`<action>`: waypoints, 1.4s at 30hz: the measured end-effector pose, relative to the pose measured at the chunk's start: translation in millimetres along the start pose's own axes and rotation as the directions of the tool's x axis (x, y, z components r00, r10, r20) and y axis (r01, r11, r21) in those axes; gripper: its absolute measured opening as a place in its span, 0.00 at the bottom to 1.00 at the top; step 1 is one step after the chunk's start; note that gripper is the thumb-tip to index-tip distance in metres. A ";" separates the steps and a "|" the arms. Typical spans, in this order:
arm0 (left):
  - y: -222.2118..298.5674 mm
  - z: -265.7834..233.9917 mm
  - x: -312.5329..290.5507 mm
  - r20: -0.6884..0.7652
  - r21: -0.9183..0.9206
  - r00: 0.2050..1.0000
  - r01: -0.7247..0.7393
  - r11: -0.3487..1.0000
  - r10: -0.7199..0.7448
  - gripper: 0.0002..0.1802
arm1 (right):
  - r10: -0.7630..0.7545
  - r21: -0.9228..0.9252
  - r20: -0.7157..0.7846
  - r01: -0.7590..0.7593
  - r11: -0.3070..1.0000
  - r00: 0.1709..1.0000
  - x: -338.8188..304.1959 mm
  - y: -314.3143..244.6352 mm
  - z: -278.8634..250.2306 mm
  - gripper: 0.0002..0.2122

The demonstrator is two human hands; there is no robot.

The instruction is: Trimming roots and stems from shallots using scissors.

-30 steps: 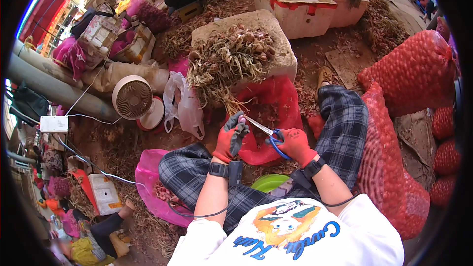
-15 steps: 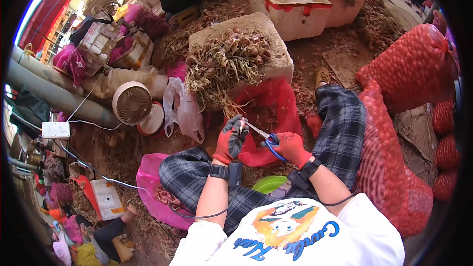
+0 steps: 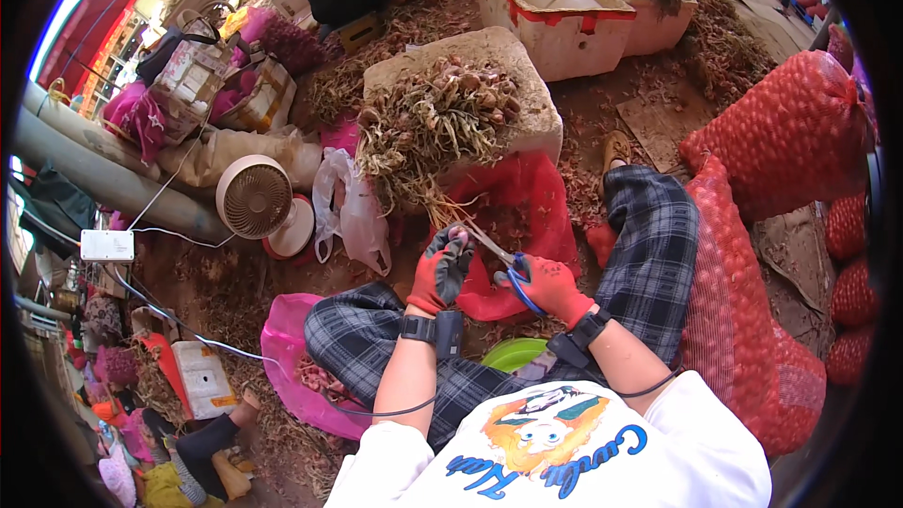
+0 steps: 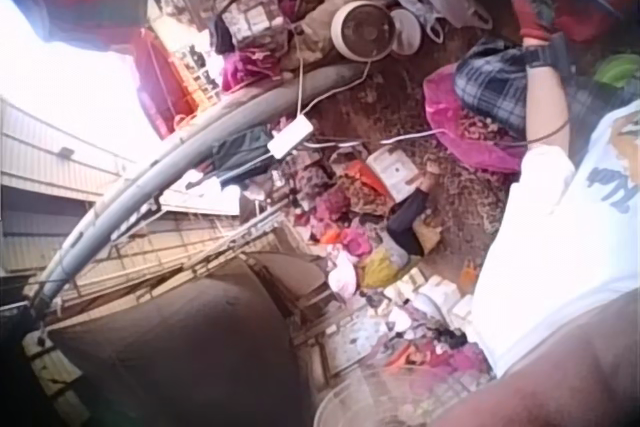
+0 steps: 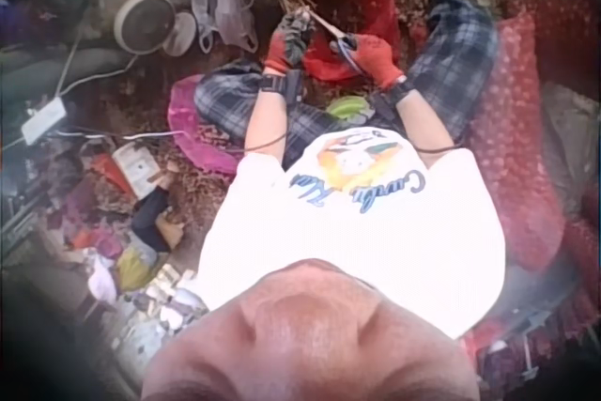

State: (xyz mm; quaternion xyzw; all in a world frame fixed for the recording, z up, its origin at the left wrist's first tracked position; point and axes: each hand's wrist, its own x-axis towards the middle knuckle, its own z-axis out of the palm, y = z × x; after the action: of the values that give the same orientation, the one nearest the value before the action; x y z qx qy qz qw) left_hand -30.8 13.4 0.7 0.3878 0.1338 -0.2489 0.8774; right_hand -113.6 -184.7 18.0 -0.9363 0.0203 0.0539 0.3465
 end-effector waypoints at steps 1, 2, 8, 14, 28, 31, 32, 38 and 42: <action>0.5 3.1 0.8 0.017 -0.044 1.000 0.017 0.999 -0.016 0.11 | 0.002 0.002 -0.003 -0.002 1.000 1.000 -0.4 1.8 -1.2 0.32; 1.3 5.4 0.1 0.019 -0.044 1.000 0.019 0.999 -0.019 0.11 | 0.005 0.001 -0.005 -0.005 1.000 1.000 -0.3 3.3 -1.7 0.32; -3.8 5.3 -6.6 0.131 -0.021 0.984 0.124 0.992 -0.120 0.12 | -0.123 -0.226 -0.130 0.091 0.970 0.984 2.1 12.4 3.4 0.31; 11.6 10.1 -16.4 0.059 0.093 0.985 0.156 0.983 -0.162 0.14 | 0.016 0.029 0.043 -0.017 0.999 0.999 8.0 10.4 -2.4 0.23; 128.3 -249.2 -241.8 -0.358 0.861 0.443 0.497 0.107 0.822 0.22 | 0.124 -0.008 -0.028 -0.125 0.992 0.992 24.4 21.0 3.9 0.29; 141.0 -175.6 -196.2 -0.289 0.948 0.567 0.057 0.313 0.771 0.27 | 0.137 0.057 -0.026 -0.136 0.989 0.990 22.4 20.8 -13.0 0.26; 154.4 -133.5 -170.8 -0.215 0.949 0.608 -0.055 0.311 0.764 0.27 | 0.117 0.104 -0.019 -0.114 0.988 0.993 25.8 19.7 -18.5 0.24; 178.1 26.0 -0.6 0.293 0.814 0.756 -0.518 0.262 0.585 0.23 | -0.051 0.216 -0.297 0.119 0.969 0.953 57.3 6.2 -75.0 0.16; 149.2 121.3 95.5 0.455 0.863 0.763 -0.505 -0.017 0.459 0.21 | -0.042 0.156 -0.265 0.086 0.984 0.963 70.7 24.2 -109.6 0.15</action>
State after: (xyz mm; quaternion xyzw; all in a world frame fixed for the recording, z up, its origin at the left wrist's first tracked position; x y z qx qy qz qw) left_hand 135.2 -23.1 131.9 0.8614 -0.2111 0.0365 0.4605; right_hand -35.8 -274.5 76.8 -0.9032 0.0399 -0.0826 0.4193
